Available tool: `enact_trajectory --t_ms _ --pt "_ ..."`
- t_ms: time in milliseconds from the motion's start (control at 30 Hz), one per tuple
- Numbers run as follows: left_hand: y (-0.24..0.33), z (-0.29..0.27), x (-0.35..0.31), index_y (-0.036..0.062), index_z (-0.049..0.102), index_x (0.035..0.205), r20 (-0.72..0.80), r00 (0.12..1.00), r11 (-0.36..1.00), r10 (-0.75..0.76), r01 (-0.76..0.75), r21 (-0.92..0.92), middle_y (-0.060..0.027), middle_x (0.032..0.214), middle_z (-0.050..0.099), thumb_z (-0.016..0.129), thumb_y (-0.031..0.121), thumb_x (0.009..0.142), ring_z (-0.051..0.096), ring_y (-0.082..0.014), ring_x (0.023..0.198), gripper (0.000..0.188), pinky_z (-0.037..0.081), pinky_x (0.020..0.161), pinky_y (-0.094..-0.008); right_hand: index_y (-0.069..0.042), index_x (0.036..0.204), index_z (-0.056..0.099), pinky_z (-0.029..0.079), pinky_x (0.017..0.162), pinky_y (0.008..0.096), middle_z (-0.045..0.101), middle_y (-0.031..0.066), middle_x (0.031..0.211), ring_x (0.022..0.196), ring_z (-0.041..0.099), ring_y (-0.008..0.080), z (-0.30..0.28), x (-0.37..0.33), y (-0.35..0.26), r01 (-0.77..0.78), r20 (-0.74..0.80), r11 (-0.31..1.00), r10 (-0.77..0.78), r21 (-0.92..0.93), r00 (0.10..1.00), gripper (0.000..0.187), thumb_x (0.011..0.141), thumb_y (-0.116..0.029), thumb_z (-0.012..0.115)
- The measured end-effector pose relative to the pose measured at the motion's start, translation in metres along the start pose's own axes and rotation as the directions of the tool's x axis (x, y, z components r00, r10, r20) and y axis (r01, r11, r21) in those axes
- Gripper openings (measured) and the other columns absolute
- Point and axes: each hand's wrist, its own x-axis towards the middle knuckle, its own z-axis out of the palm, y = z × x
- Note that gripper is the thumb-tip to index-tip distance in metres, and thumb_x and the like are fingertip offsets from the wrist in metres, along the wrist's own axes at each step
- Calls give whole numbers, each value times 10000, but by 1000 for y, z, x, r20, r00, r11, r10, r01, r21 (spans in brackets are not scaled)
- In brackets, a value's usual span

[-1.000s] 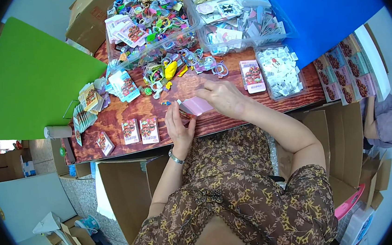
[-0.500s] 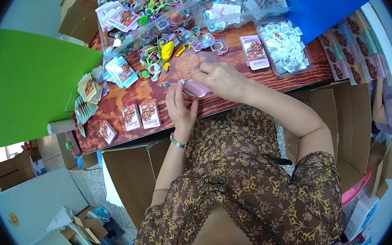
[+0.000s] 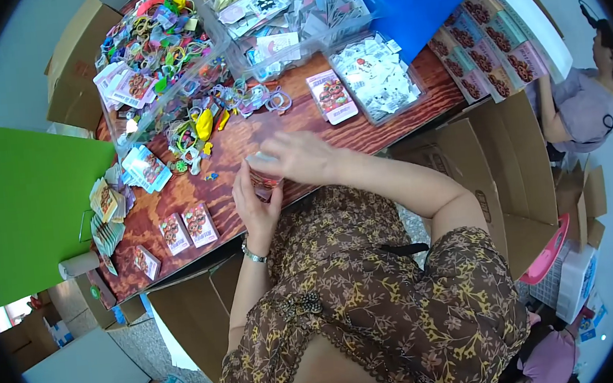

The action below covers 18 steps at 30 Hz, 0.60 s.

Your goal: The actor is packaging small stickers and toy parts into individual plastic capsules at a workbench.

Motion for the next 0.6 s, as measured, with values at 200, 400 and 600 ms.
enact_trajectory --t_ms 200,400,600 --pt "-11 -1 0 109 491 1462 17 1000 998 -12 13 -53 -225 1370 515 792 70 754 546 -408 1189 770 486 966 -475 -98 1043 736 564 676 372 689 113 891 794 689 286 -50 -68 100 -522 -243 850 492 -74 836 153 896 -105 696" --pt "-8 1 1 103 525 1428 65 998 998 -20 24 -65 -217 1355 519 797 74 751 552 -400 1184 730 490 965 -473 -103 1058 732 547 771 446 725 152 987 911 701 334 -74 -99 167 -862 -111 483 859 -154 500 244 895 -283 711" --pt "-7 -1 3 99 540 1412 72 997 999 -9 12 -45 -210 1352 522 801 73 748 552 -393 1189 714 498 962 -465 -103 1103 715 533 771 461 682 162 1101 992 680 346 -50 -83 183 -887 -72 322 929 -330 364 409 850 -422 758"
